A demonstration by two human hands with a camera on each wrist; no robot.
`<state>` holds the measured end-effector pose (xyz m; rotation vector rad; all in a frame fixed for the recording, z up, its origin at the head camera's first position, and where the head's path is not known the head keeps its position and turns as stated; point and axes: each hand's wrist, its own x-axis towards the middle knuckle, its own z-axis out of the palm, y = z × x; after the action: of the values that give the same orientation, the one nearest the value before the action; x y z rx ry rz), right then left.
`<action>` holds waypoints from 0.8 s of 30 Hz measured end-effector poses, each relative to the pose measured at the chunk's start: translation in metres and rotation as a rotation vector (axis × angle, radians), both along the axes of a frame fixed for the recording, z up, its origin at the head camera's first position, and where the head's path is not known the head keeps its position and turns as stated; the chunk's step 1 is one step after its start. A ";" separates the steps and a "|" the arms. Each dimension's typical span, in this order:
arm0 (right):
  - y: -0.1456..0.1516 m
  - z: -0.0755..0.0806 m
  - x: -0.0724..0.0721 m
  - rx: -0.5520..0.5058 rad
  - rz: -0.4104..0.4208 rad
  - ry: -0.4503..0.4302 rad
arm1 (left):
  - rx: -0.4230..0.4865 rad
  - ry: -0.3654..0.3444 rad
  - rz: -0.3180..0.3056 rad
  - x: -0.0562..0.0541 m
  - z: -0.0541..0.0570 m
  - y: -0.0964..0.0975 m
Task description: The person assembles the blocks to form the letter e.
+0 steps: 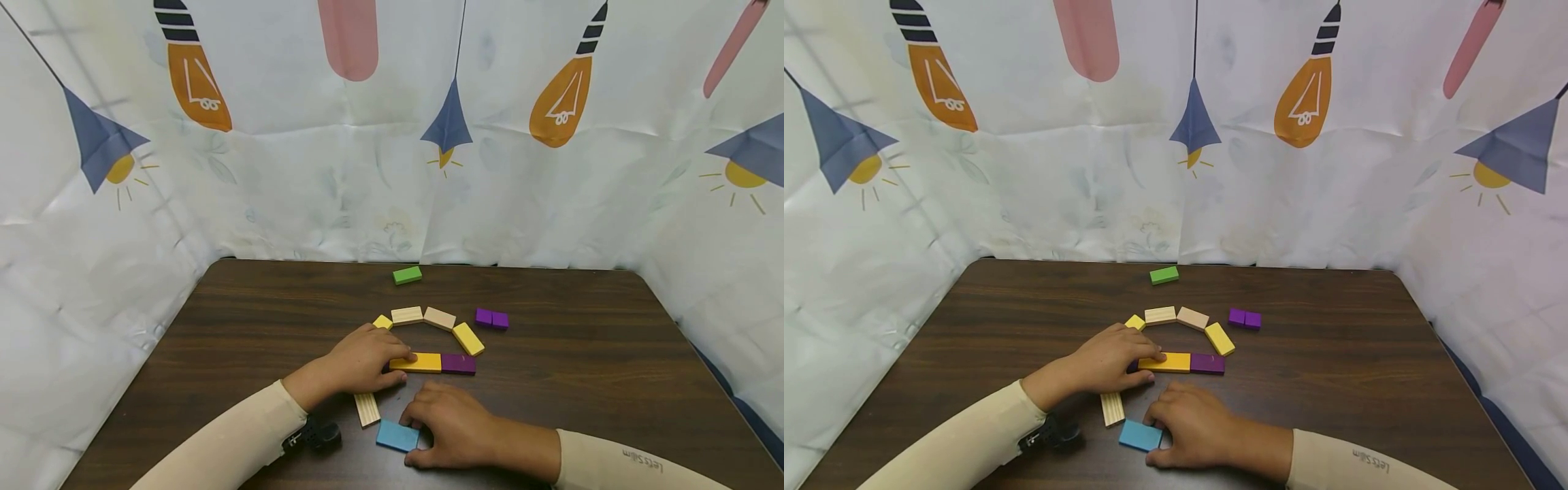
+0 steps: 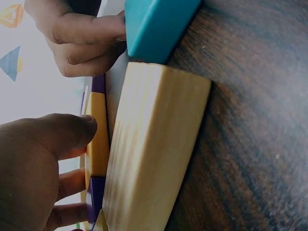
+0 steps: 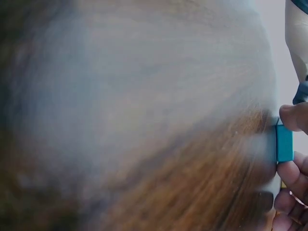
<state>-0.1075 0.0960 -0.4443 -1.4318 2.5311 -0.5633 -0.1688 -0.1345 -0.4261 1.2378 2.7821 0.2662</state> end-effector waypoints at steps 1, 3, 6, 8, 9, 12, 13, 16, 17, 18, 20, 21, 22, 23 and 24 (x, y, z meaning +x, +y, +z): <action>0.000 0.000 0.000 -0.001 0.003 0.002 | 0.001 0.000 0.001 0.000 0.000 0.000; -0.001 0.000 0.000 -0.003 0.011 0.007 | 0.002 -0.001 0.004 0.000 0.000 0.000; -0.002 -0.001 0.000 -0.003 0.013 0.018 | 0.003 0.000 0.002 0.000 0.000 0.000; -0.003 -0.002 0.000 -0.002 0.009 0.025 | 0.004 0.000 0.001 0.000 0.000 0.000; -0.003 -0.002 0.001 -0.001 0.006 0.030 | 0.005 0.000 -0.001 0.000 0.000 0.000; -0.003 -0.003 0.001 0.000 -0.005 0.031 | 0.010 -0.001 -0.003 0.000 0.000 0.000; -0.003 -0.003 0.001 0.002 -0.008 0.027 | 0.011 -0.002 -0.003 0.000 0.000 0.000; -0.003 -0.001 0.001 0.011 -0.013 0.008 | 0.012 -0.003 -0.003 0.000 0.000 0.000; -0.002 0.000 0.001 0.014 -0.016 0.002 | 0.011 -0.002 -0.003 0.000 0.000 0.000; -0.001 0.002 0.000 0.015 -0.018 -0.002 | 0.010 0.000 -0.004 0.000 0.000 0.000; 0.001 0.006 -0.004 0.011 -0.022 -0.006 | 0.008 0.004 -0.006 0.000 0.000 -0.001; 0.002 0.008 -0.006 0.004 -0.025 -0.006 | 0.007 0.006 -0.008 0.000 0.000 -0.001; 0.004 0.010 -0.009 -0.004 -0.030 -0.004 | 0.008 0.009 -0.010 0.000 0.000 -0.001; 0.005 0.012 -0.012 -0.013 -0.037 0.001 | 0.007 0.011 -0.012 0.000 0.000 -0.001; 0.007 0.014 -0.016 -0.024 -0.041 0.004 | 0.007 0.014 -0.013 0.000 0.000 -0.001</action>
<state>-0.1231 0.1031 -0.4306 -1.3928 2.5715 -0.5995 -0.1687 -0.1353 -0.4260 1.2639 2.7861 0.2684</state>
